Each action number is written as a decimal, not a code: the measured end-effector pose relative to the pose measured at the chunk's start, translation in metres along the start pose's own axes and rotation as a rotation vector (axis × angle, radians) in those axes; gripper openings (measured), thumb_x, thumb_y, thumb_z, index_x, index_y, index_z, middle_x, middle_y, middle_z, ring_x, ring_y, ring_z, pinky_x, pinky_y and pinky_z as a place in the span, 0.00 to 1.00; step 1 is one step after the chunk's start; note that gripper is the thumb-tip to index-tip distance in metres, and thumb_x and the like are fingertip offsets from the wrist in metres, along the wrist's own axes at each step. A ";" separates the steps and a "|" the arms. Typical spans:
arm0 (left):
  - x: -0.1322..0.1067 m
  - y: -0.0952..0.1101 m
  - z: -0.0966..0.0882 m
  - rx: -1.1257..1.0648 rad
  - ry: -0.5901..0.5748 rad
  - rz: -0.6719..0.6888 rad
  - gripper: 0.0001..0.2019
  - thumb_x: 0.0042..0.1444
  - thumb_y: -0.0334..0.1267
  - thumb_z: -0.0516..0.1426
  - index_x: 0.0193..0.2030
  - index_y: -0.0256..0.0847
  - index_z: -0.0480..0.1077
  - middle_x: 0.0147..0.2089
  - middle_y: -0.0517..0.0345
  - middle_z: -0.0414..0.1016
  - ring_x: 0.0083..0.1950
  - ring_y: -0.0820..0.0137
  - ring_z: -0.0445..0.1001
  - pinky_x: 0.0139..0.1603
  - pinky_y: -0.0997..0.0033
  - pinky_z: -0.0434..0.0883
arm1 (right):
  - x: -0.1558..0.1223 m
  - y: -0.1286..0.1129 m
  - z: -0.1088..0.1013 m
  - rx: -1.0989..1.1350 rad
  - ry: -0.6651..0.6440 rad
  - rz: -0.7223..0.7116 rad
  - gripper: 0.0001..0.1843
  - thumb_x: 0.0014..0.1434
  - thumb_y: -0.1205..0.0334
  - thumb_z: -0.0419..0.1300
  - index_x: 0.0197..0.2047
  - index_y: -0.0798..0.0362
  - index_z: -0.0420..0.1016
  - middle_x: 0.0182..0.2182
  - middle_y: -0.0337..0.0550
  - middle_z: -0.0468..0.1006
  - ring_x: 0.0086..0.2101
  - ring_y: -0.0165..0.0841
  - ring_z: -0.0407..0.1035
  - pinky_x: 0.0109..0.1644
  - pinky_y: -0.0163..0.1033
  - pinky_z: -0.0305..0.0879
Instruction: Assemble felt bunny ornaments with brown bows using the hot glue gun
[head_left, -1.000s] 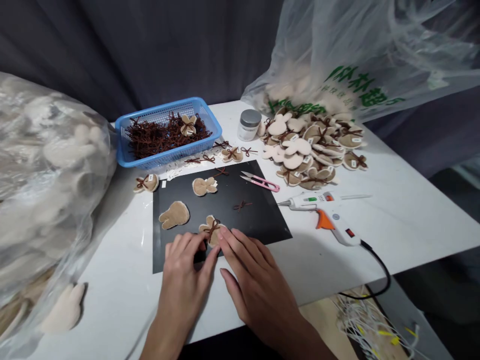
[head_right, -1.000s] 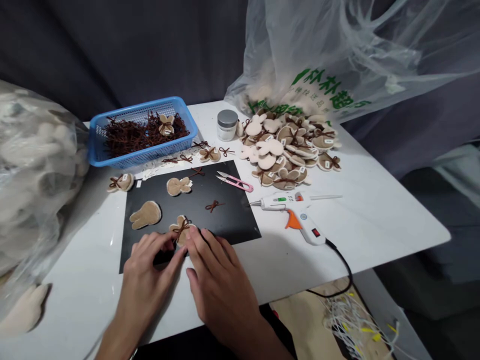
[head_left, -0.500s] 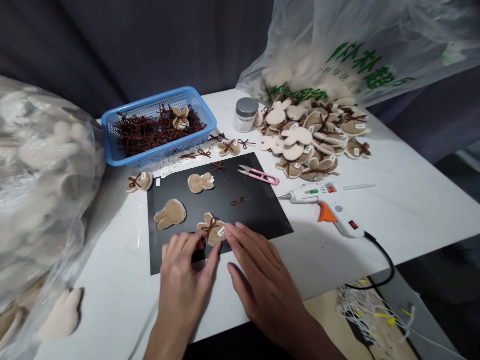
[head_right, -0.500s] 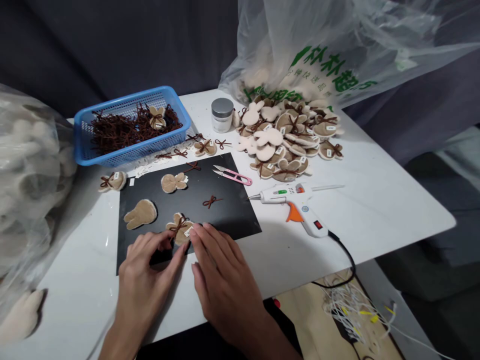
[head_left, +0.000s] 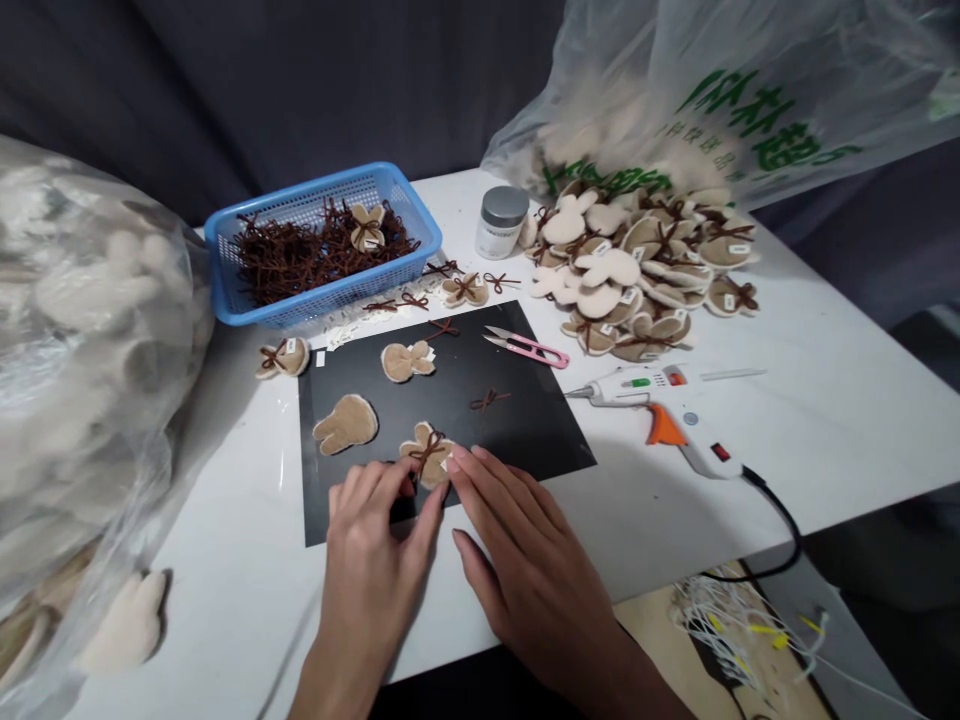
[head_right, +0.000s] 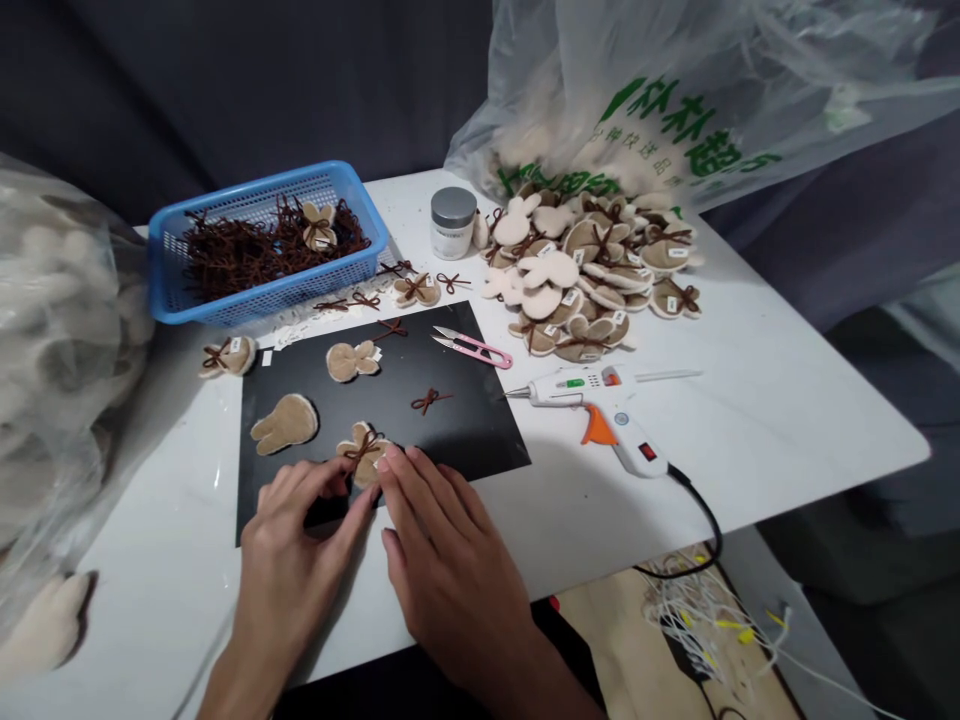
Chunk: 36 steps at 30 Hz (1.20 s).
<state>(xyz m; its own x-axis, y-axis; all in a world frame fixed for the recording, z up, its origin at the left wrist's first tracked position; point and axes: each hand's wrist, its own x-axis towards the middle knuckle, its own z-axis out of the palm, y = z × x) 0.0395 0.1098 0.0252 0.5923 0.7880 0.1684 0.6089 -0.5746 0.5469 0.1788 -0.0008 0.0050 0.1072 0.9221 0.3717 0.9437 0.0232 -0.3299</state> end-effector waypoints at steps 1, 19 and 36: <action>0.000 0.000 0.000 0.000 0.005 0.007 0.05 0.71 0.40 0.62 0.49 0.44 0.74 0.36 0.62 0.74 0.38 0.64 0.72 0.43 0.60 0.63 | 0.000 0.000 0.000 -0.003 -0.002 -0.009 0.26 0.74 0.69 0.55 0.72 0.65 0.67 0.69 0.54 0.74 0.70 0.43 0.66 0.69 0.50 0.67; 0.000 -0.002 -0.001 -0.069 0.034 -0.009 0.08 0.68 0.36 0.65 0.52 0.44 0.75 0.36 0.63 0.74 0.38 0.66 0.73 0.42 0.63 0.68 | 0.001 0.002 -0.001 0.139 -0.022 0.047 0.28 0.74 0.68 0.56 0.74 0.62 0.63 0.72 0.53 0.71 0.74 0.41 0.59 0.72 0.51 0.66; 0.005 -0.006 0.002 -0.159 0.085 -0.022 0.09 0.65 0.36 0.68 0.50 0.43 0.77 0.35 0.64 0.75 0.37 0.69 0.73 0.40 0.67 0.67 | -0.004 0.007 -0.004 0.296 -0.009 0.177 0.35 0.73 0.70 0.56 0.80 0.53 0.56 0.74 0.47 0.68 0.74 0.40 0.59 0.72 0.49 0.69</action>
<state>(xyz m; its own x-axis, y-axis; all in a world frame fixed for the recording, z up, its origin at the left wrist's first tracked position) 0.0393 0.1167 0.0208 0.5290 0.8196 0.2201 0.5258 -0.5201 0.6731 0.1863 -0.0059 0.0047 0.2573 0.9253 0.2786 0.7787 -0.0278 -0.6268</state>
